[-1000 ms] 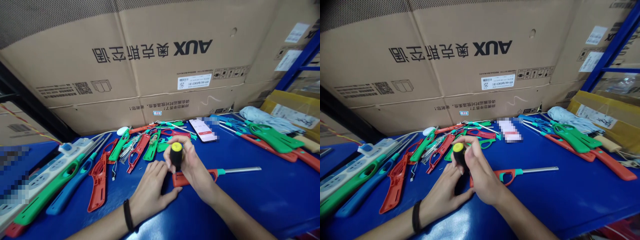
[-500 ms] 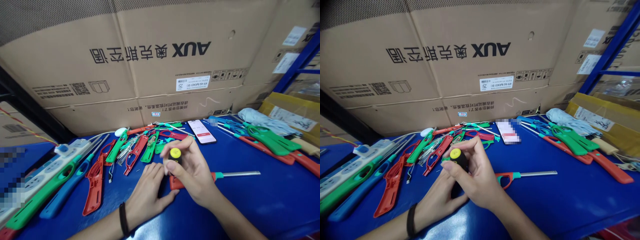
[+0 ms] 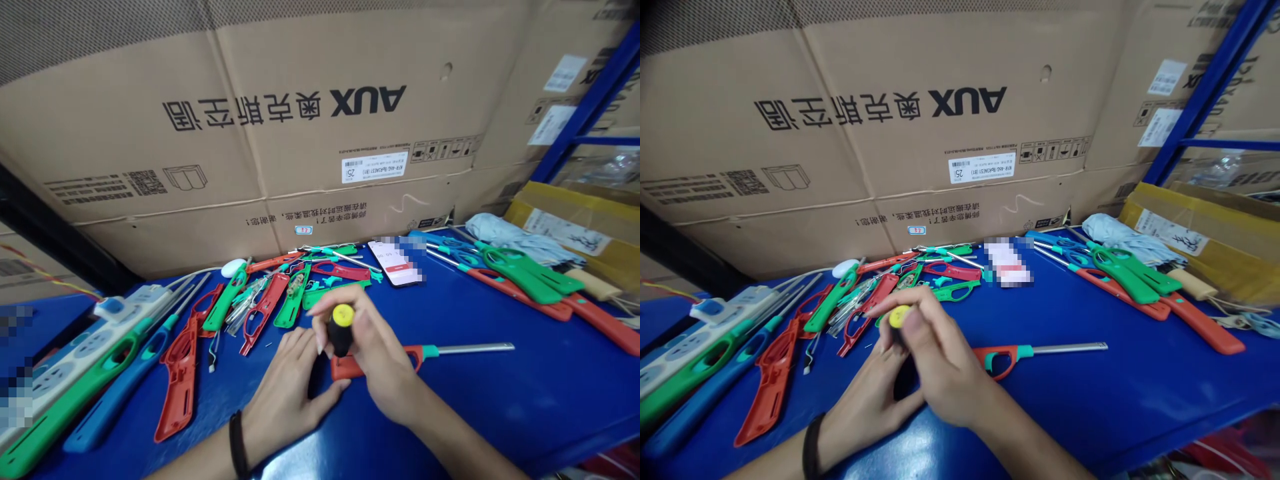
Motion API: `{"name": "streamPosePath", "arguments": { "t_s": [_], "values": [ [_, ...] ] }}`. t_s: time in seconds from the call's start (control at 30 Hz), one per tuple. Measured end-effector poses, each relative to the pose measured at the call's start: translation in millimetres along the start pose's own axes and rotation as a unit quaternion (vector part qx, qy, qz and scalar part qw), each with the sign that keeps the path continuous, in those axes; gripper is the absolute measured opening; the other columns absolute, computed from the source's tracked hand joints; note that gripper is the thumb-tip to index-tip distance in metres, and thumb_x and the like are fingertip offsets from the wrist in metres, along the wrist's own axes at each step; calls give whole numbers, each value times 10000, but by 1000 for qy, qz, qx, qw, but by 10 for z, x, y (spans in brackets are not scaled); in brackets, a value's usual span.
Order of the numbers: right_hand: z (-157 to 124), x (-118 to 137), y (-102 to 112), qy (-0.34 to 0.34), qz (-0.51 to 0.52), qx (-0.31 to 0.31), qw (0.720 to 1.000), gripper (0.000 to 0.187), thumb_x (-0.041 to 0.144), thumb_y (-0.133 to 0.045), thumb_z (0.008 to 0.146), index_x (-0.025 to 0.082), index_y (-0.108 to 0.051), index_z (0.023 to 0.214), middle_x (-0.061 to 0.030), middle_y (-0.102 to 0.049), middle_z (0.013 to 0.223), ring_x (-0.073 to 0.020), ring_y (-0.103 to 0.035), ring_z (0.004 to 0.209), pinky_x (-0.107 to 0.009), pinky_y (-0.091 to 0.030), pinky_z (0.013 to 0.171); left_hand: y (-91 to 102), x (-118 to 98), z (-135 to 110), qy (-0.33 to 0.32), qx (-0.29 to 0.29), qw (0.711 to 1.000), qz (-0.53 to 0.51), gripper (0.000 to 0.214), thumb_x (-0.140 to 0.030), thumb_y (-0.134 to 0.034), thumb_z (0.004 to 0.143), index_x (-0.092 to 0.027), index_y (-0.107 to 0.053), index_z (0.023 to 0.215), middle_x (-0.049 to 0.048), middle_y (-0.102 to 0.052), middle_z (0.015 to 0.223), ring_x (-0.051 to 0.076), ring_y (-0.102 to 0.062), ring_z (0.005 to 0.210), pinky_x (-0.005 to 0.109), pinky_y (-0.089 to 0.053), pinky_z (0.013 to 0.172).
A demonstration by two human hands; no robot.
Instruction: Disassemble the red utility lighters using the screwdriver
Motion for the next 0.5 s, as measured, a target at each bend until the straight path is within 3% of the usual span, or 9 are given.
{"name": "streamPosePath", "arguments": {
  "t_s": [0.07,0.17,0.27,0.33,0.43,0.5],
  "values": [
    [-5,14,-17,-21,-31,19,999,295,395,-317,975,234,-551,1051,-4,-526,846,-103,-511,782,-256,-429,740,-2,-1,-4,-3,-1,1000,-1,386,-357,-583,812,-195,-487,1149,100,-586,1110,305,-527,1051,488,-463,864],
    [-8,52,-31,-6,-23,20,999,123,318,-538,899,245,-519,997,-5,-544,983,-119,-528,931,-267,-423,821,-10,5,-14,-3,-5,1000,-23,407,-315,-564,819,-201,-451,1193,103,-562,1158,289,-525,1073,466,-472,874],
    [-15,43,-23,-16,31,6,999,199,295,-620,847,267,-451,949,30,-530,892,-101,-533,816,-248,-436,739,-26,23,-24,4,1,999,-38,358,-290,-550,825,-202,-458,1160,102,-561,1134,267,-547,1028,436,-497,834],
    [-19,32,-17,-43,22,12,999,149,382,-512,904,266,-473,989,25,-505,838,-104,-509,758,-255,-434,713,-33,31,-27,7,6,999,-34,344,-299,-560,820,-203,-467,1136,100,-570,1108,268,-558,993,445,-500,819],
    [-16,57,-29,-56,-35,35,997,291,417,-325,967,243,-540,1055,-22,-524,934,-131,-515,874,-296,-424,813,-26,20,-18,-2,0,1000,-19,370,-310,-567,817,-206,-454,1154,107,-565,1124,295,-532,1044,483,-478,854],
    [-13,85,-54,-33,-51,41,997,194,362,-424,945,241,-541,1042,-30,-526,1017,-141,-517,962,-305,-410,873,-15,1,-5,-7,-6,1000,-21,378,-300,-555,822,-213,-437,1171,103,-555,1138,293,-512,1078,482,-467,877]
  ]
}}
Point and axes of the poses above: each hand's wrist, its own z-axis towards the middle knuckle, its own y-axis out of the back of the hand, x = y × z, the point moved 4 cm from there along z, towards the middle knuckle
